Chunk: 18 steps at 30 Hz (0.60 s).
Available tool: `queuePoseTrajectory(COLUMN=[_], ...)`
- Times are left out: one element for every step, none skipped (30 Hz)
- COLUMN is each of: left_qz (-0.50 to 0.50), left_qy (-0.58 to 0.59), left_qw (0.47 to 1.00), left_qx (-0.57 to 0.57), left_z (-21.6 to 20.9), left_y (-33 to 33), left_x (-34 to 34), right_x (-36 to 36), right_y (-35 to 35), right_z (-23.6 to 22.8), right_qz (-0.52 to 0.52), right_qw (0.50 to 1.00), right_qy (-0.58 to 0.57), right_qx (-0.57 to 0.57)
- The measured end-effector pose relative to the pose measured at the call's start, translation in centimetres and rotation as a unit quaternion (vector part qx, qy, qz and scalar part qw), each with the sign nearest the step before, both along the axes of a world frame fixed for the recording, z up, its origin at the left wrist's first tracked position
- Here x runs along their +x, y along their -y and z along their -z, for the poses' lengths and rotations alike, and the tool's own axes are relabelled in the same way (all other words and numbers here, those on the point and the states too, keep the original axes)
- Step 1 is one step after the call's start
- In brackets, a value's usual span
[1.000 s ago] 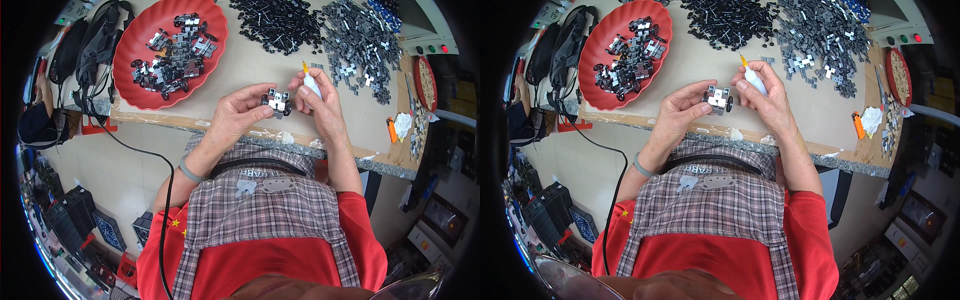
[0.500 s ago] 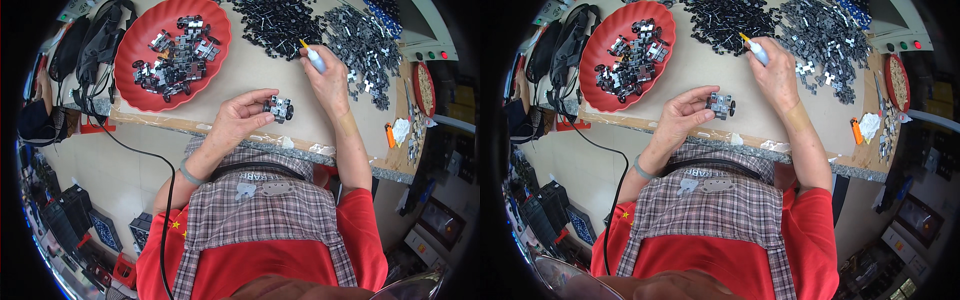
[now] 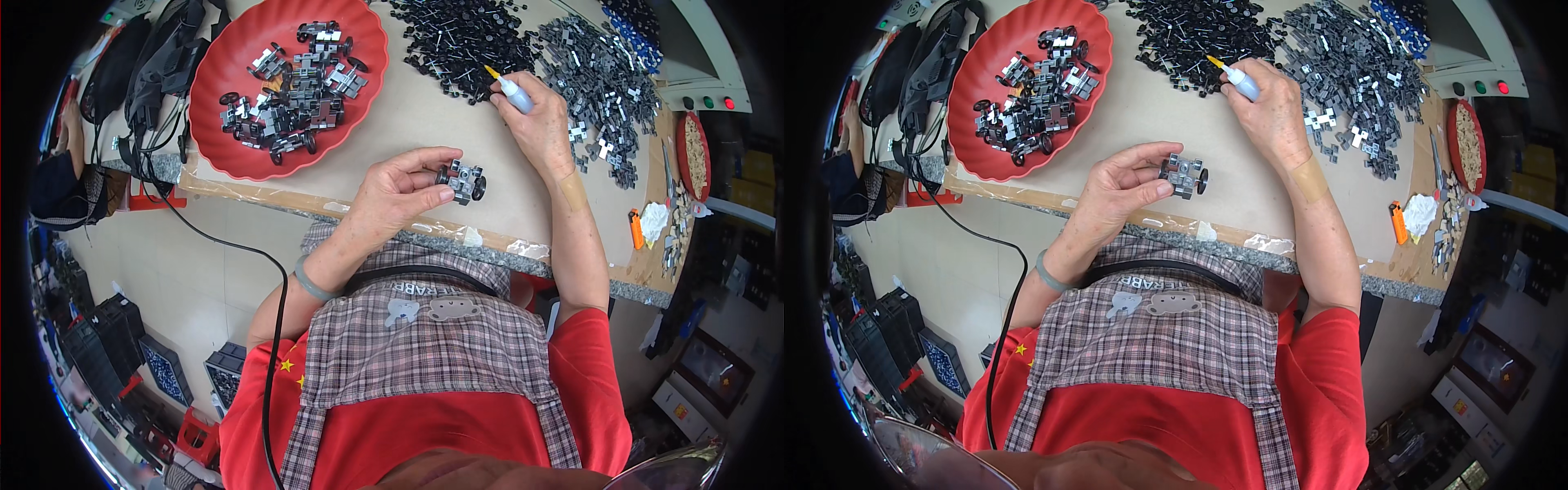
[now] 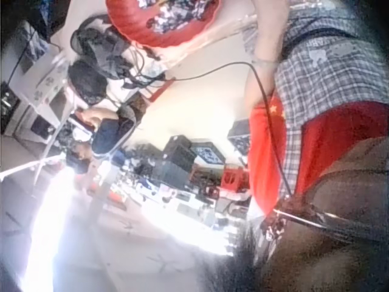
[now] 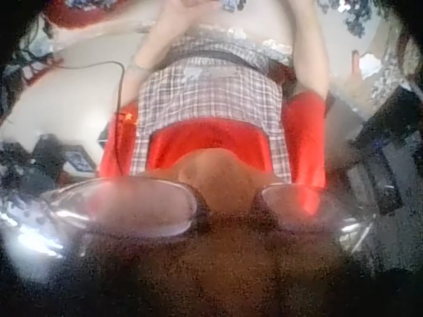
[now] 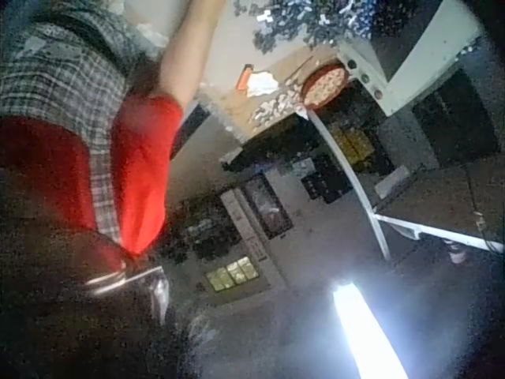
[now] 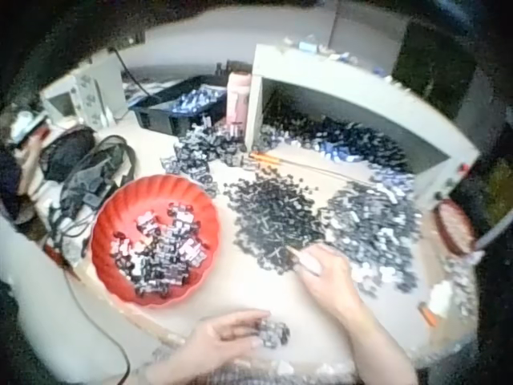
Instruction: The person assembles small plastic housing components by applying adhesive from a squeeze bottle to bond them together.
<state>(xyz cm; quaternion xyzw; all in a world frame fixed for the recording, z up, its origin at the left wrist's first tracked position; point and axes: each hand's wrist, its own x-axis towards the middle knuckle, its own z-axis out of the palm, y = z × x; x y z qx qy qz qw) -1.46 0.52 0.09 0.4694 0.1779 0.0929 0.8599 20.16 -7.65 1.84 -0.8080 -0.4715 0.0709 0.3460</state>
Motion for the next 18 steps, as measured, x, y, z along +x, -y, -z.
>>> queuePoseTrajectory(left_qz=[-0.002,-0.003,-0.002,-0.001,-0.001,-0.001,-0.002,-0.002,-0.004,-0.006,-0.006,-0.008,-0.009,-0.009,-0.008,-0.009,-0.010,-0.013], left_qy=[0.004,0.004,0.003,0.002,0.002,0.004,0.006,0.006,0.009,0.011,0.011,0.006,0.001,0.000,-0.004,-0.009,-0.011,-0.012], left_qw=[1.000,1.000,1.000,1.000,1.000,1.000,1.000,1.000,1.000,1.000,1.000,1.000,1.000,1.000,1.000,1.000,1.000,1.000], left_qx=[-0.004,-0.004,0.001,0.006,0.006,0.011,0.015,0.015,0.007,0.000,-0.001,0.003,0.007,0.006,0.008,0.011,0.009,0.013], left_z=[0.1,0.1,0.0,-0.1,-0.1,0.0,0.1,0.1,0.1,0.2,0.1,0.2,0.2,0.1,0.0,0.0,0.0,0.1], left_y=[0.0,0.0,0.0,0.0,0.0,0.0,0.0,0.1,0.1,0.1,0.1,0.1,0.1,0.1,0.1,0.1,0.1,0.2], left_x=[0.0,0.0,0.0,0.0,0.0,0.0,0.0,0.0,0.0,0.0,0.0,0.0,0.0,0.0,0.0,0.0,-0.1,0.0], right_x=[-0.1,-0.3,-0.4,-0.3,-0.2,-0.1,-0.2,-0.2,-0.3,-0.2,0.0,0.0,-0.2,-0.7,-1.3,-1.9,-2.6,-3.1], right_y=[0.1,0.2,0.2,0.3,0.4,0.4,0.5,0.5,0.5,0.6,0.8,0.9,1.1,1.4,1.8,2.3,2.9,3.3], right_z=[-0.2,-0.5,-0.6,-0.6,-0.4,-0.4,-0.5,-0.7,-0.9,-0.8,-0.8,-0.7,-0.8,-1.2,-1.8,-2.3,-2.8,-3.1], right_qz=[-0.001,0.011,0.023,0.023,0.030,0.035,0.035,0.022,0.008,0.008,-0.002,-0.012,-0.012,-0.026,-0.039,-0.039,-0.065,-0.092], right_qw=[1.000,0.999,0.998,0.998,0.998,0.998,0.998,0.999,0.998,0.998,0.998,0.997,0.997,0.994,0.990,0.990,0.991,0.991], right_qy=[0.000,-0.029,-0.059,-0.059,-0.053,-0.048,-0.049,-0.006,0.037,0.037,0.029,0.020,0.019,-0.022,-0.063,-0.065,-0.053,-0.040], right_qx=[0.000,0.006,0.012,0.012,0.024,0.036,0.036,0.043,0.049,0.049,0.063,0.077,0.076,0.100,0.123,0.121,0.104,0.088])
